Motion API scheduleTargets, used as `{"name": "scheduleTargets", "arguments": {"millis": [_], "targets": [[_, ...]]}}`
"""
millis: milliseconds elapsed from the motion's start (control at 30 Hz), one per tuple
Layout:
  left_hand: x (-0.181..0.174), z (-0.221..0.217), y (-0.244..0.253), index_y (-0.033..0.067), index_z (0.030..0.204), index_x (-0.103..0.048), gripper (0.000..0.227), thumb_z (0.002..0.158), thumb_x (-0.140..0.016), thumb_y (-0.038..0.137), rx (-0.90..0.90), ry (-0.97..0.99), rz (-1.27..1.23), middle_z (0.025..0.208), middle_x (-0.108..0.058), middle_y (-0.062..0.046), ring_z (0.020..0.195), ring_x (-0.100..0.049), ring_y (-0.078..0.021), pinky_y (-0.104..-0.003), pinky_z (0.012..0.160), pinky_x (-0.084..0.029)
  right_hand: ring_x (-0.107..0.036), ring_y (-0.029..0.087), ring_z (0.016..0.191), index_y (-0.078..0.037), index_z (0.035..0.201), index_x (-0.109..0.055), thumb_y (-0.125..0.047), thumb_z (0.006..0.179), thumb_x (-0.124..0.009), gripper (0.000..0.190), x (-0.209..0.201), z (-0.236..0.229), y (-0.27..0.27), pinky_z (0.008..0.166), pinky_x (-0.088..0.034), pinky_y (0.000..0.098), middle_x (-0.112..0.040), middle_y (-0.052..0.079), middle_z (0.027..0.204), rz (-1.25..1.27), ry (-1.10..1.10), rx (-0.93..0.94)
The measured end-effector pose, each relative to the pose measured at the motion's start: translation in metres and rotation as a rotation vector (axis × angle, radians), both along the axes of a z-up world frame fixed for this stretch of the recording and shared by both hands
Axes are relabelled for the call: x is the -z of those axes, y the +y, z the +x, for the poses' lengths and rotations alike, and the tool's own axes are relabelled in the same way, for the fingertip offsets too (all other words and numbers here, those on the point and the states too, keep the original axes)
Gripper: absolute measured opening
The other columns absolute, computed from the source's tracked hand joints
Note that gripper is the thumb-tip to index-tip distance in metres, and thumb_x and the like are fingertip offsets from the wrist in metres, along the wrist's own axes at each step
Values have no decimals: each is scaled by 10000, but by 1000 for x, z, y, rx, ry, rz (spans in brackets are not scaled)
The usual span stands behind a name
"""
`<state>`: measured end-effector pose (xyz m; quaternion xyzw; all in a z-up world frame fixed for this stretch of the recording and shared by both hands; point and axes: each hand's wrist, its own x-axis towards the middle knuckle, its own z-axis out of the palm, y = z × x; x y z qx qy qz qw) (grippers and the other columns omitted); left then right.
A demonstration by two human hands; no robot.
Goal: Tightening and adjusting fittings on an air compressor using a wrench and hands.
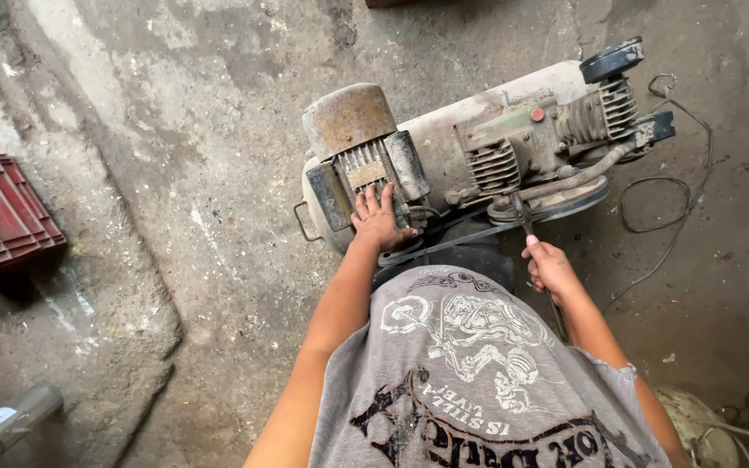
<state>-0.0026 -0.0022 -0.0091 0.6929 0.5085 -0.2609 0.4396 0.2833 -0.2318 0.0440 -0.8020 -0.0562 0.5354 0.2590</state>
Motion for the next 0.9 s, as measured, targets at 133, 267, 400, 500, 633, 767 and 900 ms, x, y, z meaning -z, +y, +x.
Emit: {"name": "scheduleTargets", "arguments": {"millis": [133, 267, 400, 500, 633, 767, 900], "targets": [[-4, -1, 0, 301, 1633, 4, 1237, 770, -824, 617, -2, -16, -38, 1682, 68, -169, 1545, 70, -476, -711, 1200, -107, -470, 94, 375, -80, 858, -608, -227, 1050, -531, 254, -1, -7, 57, 351, -412, 226, -424, 1, 514, 78, 253, 257], [-18, 1, 5, 297, 1637, -20, 1224, 773, -832, 600, -31, -41, -31, 1686, 53, -165, 1548, 56, -475, -720, 1199, -100, -582, 145, 573, -66, 833, -541, -122, 997, -591, 180, 0, -19, 95, 513, -494, 203, -520, 17, 654, 256, 671, 789], [-20, 1, 3, 299, 1634, -44, 1204, 772, -833, 590, -53, -42, -23, 1687, 31, -163, 1550, 37, -473, -714, 1203, -115, -435, 20, 521, -135, 843, -502, -149, 968, -566, 141, -51, -29, 41, 416, -354, 154, -355, -118, 672, 171, 789, 746], [-17, 2, 1, 309, 1624, -56, 1211, 754, -852, 584, -62, -40, -9, 1679, 35, -151, 1545, 42, -467, -710, 1201, -110, -386, 70, 455, -132, 1053, -558, -226, 902, -573, 178, -50, -11, -21, 362, -363, 221, -342, -69, 651, 140, 605, 337], [-14, 0, -2, 309, 1624, -64, 1213, 745, -848, 596, -55, -35, -8, 1680, 24, -148, 1547, 41, -462, -706, 1200, -113, -380, 135, 382, -41, 1059, -590, -114, 858, -593, 213, -10, -1, -67, 320, -339, 289, -357, 10, 595, 62, 212, 111], [-17, 2, -5, 300, 1621, -76, 1212, 741, -854, 599, -49, -30, 30, 1674, -6, -157, 1544, 14, -458, -695, 1201, -151, -675, 234, 699, -242, 1006, -786, -324, 769, -729, 257, 49, 23, -87, 624, -506, 327, -674, 57, 653, -81, -287, -260], [-17, 2, -3, 306, 1614, -87, 1202, 740, -864, 585, -56, -41, 46, 1672, -17, -157, 1545, 3, -458, -668, 1210, -170, -634, 248, 694, -186, 1037, -783, -295, 783, -704, 287, 44, 23, -70, 662, -500, 370, -670, 106, 663, 48, -292, -245]]}}
